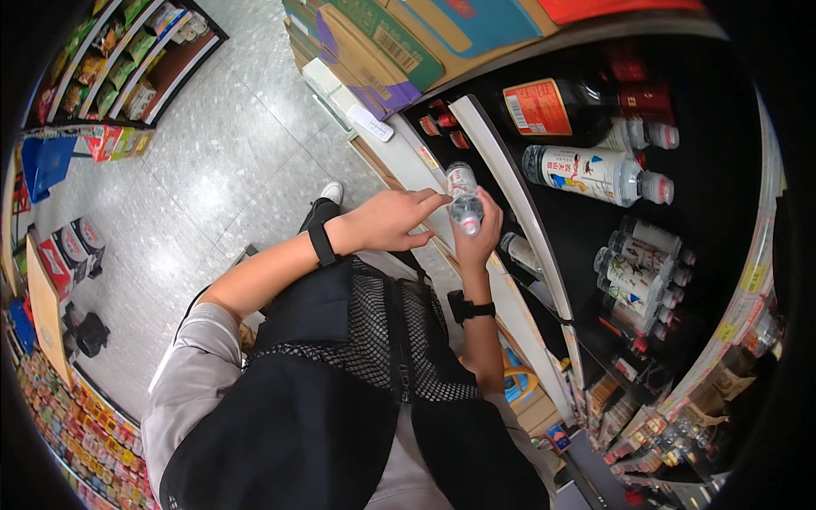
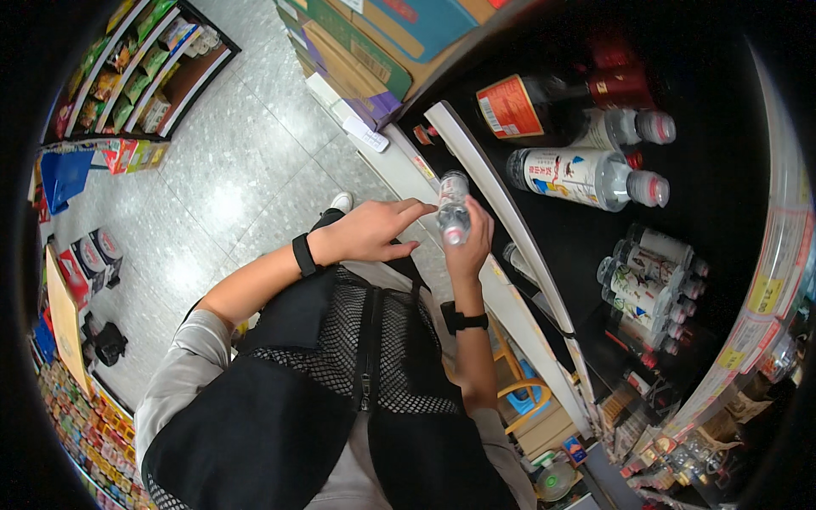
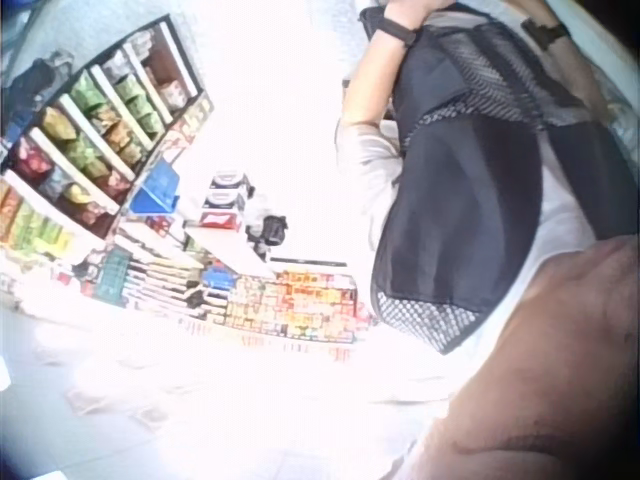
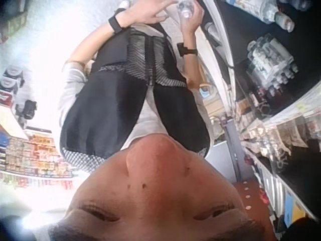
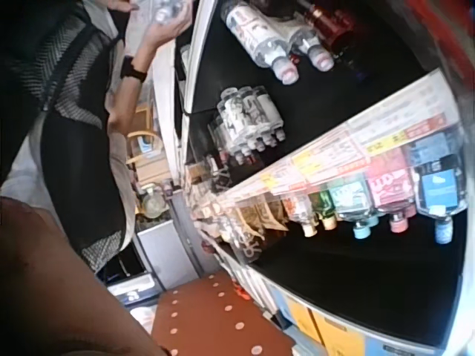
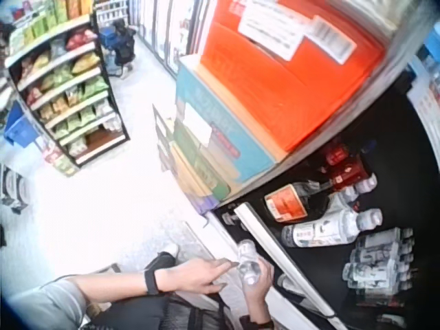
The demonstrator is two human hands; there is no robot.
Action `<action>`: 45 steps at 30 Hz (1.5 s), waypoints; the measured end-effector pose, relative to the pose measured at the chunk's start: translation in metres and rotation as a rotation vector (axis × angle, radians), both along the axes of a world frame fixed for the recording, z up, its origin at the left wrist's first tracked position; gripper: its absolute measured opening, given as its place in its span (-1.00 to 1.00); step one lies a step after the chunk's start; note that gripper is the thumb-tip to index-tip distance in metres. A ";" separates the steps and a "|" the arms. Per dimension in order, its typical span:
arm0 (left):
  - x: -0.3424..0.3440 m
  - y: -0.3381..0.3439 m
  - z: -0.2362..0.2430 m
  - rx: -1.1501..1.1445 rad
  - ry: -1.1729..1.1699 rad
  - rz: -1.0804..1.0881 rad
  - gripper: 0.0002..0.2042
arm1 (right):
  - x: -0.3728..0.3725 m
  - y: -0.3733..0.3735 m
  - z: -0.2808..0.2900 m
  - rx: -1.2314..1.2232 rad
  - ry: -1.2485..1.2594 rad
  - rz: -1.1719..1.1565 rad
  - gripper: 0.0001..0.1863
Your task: Organizing and stocking beverage and liquor bottles on supermarket shelves.
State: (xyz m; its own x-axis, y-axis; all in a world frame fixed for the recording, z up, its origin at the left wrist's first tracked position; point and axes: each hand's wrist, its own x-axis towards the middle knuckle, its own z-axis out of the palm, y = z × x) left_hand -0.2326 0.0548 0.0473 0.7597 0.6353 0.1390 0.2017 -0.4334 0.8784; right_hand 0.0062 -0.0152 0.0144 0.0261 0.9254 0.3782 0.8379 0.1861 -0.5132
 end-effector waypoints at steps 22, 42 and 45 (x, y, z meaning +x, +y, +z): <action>-0.048 -0.006 -0.021 -0.087 0.169 0.248 -0.65 | 0.000 0.081 -0.050 -0.208 0.436 -0.338 -0.23; -0.060 -0.012 -0.017 -0.106 0.182 0.340 -0.67 | 0.105 0.085 -0.062 -0.546 -0.054 -0.247 -0.51; -0.061 -0.011 -0.016 -0.138 0.210 0.340 -0.67 | 0.110 0.091 -0.071 -0.539 -0.044 -0.223 -0.51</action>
